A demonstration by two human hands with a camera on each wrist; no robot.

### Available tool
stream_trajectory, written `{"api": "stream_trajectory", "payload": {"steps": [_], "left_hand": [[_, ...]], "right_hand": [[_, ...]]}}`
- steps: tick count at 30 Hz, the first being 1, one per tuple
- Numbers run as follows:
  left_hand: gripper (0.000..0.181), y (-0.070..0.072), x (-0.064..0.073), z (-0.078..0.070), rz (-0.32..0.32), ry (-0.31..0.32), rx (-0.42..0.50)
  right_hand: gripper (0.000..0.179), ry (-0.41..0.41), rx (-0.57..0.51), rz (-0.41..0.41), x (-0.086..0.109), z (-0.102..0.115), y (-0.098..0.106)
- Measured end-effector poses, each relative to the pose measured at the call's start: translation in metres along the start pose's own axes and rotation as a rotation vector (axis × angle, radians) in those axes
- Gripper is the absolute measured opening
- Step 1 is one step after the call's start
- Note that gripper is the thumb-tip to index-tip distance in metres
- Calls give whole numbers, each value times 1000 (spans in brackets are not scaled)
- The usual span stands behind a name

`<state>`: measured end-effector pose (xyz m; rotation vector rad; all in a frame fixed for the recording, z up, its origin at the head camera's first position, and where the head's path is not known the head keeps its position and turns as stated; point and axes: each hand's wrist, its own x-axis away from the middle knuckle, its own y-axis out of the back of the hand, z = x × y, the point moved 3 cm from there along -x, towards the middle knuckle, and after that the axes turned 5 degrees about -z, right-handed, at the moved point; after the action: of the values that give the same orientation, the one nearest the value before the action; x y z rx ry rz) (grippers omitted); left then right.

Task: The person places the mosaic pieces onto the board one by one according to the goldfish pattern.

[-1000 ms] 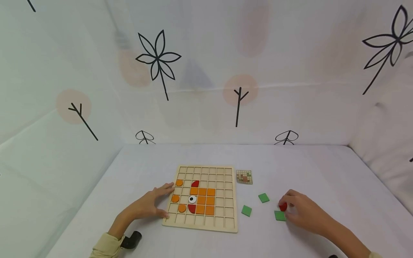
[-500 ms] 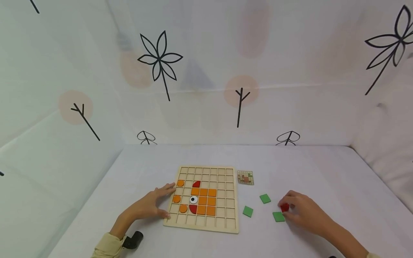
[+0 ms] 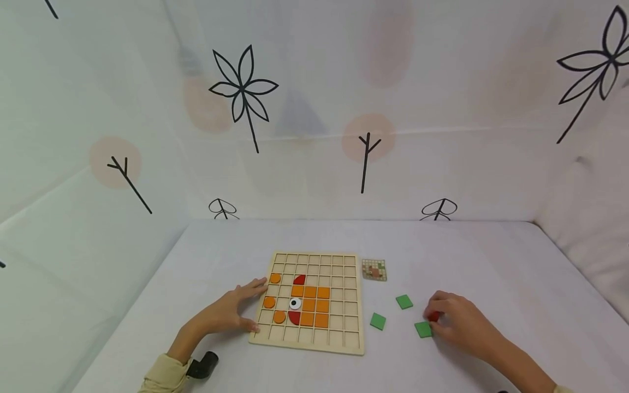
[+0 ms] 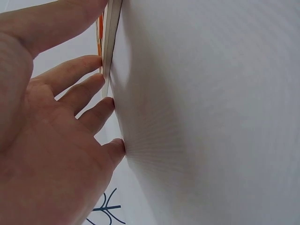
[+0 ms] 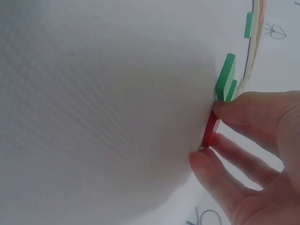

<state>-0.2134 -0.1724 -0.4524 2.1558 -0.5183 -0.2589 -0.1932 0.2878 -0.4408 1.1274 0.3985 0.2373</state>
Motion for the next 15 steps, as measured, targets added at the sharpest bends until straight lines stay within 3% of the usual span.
{"api": "stream_trajectory", "payload": {"steps": [15], "left_hand": [[84,1,0,-1,6,7,-2]], "right_hand": [[16,-39,-50,-10,-1,0,-4]]}}
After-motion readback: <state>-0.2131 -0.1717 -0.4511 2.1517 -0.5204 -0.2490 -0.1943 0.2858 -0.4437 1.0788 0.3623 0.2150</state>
